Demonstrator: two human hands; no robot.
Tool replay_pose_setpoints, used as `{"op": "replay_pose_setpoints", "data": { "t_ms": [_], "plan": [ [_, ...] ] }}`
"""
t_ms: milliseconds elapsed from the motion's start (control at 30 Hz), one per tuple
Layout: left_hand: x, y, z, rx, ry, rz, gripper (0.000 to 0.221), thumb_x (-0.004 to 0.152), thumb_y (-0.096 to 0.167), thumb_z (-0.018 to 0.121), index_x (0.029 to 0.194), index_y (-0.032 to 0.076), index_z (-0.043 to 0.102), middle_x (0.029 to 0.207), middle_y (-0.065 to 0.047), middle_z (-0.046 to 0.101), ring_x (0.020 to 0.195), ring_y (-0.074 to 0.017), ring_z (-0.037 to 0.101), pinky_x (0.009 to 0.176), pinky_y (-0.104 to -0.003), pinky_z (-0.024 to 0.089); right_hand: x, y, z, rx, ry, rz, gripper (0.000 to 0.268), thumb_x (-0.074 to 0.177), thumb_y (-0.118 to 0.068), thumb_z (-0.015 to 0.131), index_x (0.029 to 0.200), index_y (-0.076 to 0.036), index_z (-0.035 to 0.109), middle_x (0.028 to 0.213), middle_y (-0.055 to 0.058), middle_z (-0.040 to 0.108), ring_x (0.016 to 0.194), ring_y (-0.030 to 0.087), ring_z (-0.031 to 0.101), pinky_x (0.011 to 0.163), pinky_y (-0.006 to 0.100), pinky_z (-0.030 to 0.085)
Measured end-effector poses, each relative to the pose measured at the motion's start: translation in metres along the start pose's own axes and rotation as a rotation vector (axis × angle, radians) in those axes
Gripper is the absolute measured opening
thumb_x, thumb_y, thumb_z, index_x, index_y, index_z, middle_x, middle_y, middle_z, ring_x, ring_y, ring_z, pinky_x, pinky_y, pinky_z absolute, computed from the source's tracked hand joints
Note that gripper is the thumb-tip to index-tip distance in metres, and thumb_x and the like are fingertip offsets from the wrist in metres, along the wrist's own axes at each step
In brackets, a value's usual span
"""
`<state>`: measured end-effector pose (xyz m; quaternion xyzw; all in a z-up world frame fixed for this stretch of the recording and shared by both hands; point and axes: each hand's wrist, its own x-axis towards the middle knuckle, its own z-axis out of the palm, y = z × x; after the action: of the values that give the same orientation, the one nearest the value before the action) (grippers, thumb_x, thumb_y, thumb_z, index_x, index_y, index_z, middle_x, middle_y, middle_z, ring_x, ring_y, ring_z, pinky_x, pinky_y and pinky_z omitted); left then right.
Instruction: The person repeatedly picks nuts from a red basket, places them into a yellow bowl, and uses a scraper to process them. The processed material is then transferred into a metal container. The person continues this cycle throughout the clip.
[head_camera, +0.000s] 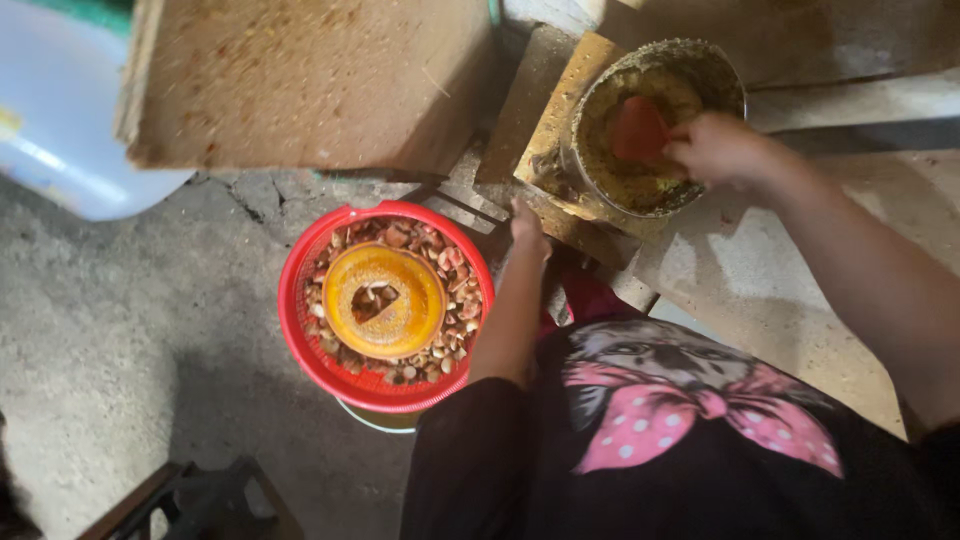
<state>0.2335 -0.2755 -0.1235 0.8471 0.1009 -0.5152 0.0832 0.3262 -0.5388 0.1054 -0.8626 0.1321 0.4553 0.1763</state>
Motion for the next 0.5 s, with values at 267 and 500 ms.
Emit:
{"op": "replay_pose_setpoints", "data": {
  "t_ms": [267,500],
  "plan": [
    [-0.068,-0.054,-0.023,-1.795,0.526,0.067,0.079,0.102,0.059,0.041,0.158,0.003,0.035,0.162,-0.018,0.038,0.150,-0.0321,0.036,0.122,-0.044,0.026,0.185,0.017,0.051,0.378,0.030,-0.460,0.009,0.095,-0.016,0.056,0.095,-0.008,0.060,0.082,0.005,0.059,0.053,0.021,0.053,0.045,0.039,0.042],
    [-0.157,-0.072,-0.044,-1.272,0.857,0.509,0.075,0.103,0.045,0.058,0.160,0.000,0.035,0.165,-0.020,0.042,0.153,-0.0309,0.040,0.125,-0.039,0.031,0.179,0.008,0.059,0.834,-0.192,-0.320,0.029,0.100,-0.018,0.060,0.075,-0.005,0.055,0.063,0.006,0.051,0.046,0.015,0.044,0.040,0.034,0.032]
  ]
}}
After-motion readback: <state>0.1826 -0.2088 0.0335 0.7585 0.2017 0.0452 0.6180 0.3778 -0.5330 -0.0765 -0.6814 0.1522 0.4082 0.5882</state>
